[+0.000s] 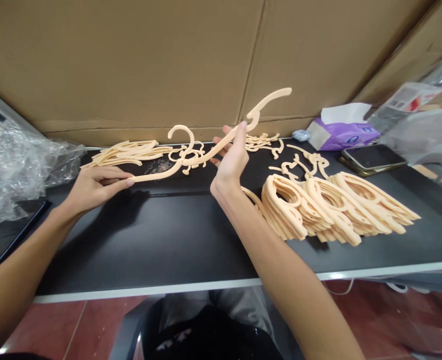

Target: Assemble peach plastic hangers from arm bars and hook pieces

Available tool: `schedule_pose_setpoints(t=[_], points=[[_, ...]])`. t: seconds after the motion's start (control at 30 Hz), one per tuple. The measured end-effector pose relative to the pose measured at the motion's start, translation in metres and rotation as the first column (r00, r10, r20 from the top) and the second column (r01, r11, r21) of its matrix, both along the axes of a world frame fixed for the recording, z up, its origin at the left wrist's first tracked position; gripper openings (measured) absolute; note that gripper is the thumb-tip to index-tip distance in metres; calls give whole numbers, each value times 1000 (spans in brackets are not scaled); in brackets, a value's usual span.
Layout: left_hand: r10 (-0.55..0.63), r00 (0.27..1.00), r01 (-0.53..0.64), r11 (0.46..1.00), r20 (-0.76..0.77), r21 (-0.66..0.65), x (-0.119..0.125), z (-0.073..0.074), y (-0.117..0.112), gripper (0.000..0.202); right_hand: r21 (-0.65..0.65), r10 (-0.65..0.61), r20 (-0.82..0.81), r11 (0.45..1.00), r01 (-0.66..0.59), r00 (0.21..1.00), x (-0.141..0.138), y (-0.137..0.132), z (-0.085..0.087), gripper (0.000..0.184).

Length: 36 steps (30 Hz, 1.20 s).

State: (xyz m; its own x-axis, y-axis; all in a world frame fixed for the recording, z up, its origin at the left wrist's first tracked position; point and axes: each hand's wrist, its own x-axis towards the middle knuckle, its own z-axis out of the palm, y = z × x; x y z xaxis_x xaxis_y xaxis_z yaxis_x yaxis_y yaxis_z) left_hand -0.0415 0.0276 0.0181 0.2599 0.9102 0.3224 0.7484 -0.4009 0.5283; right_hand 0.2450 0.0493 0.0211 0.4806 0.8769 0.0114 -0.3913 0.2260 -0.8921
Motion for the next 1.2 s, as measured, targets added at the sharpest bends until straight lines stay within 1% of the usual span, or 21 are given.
schedule_pose_setpoints(t=[0.07,0.13,0.23,0.37,0.47,0.57,0.6,0.67,0.7,0.8,0.87,0.9,1.03,1.1,1.13,1.17,1.2], points=[[-4,1000,3,1000,-18,-7,0,1,-1,31,32,31,68,999,-34,997,4,0,0,64],[-13,1000,13,1000,-20,-24,-1,1,0,31,39,26,95,999,-29,995,5,0,1,64],[-5,1000,5,999,4,-40,-1,-1,1,31,-11,-15,36,1000,15,999,4,-1,4,57],[97,983,-96,995,158,-17,-1,0,3,29,-40,-38,-44,999,37,998,-1,-1,4,48],[147,963,-151,989,225,0,-1,2,4,29,-59,-16,-70,998,12,997,-4,2,-1,34],[163,956,-169,986,242,5,-1,4,4,28,-101,14,-78,995,-22,997,-6,4,-5,11],[168,954,-176,984,250,9,-1,4,4,28,-104,13,-68,994,-20,998,-7,3,-6,13],[184,948,-196,980,259,23,-1,5,4,27,-79,19,-24,997,-21,1000,-7,2,-6,30],[193,948,-206,978,255,28,-1,6,4,27,-59,37,2,998,-37,999,-7,1,-5,34],[206,949,-220,975,238,31,0,7,4,25,-36,136,45,990,-134,990,-8,-3,-2,25],[207,949,-221,975,238,32,1,6,4,25,-54,168,47,985,-165,985,-8,-6,1,35],[211,948,-225,974,239,33,1,5,4,24,-63,174,51,983,-170,983,-9,-7,1,36],[240,945,-257,965,221,50,-1,-1,5,27,-107,211,64,973,-204,975,-10,-8,2,21],[238,955,-261,958,178,117,-2,-2,5,29,-108,224,16,969,-221,974,-11,-7,1,21],[243,961,-265,946,131,187,-2,-2,5,30,-96,221,-15,971,-221,975,-11,-7,0,21],[266,961,-277,921,76,275,-2,-2,4,32,-79,211,-45,974,-214,976,-11,-7,0,22],[308,951,-295,881,25,371,-2,-1,4,33,-63,196,-70,978,-201,978,-10,-6,0,21]])
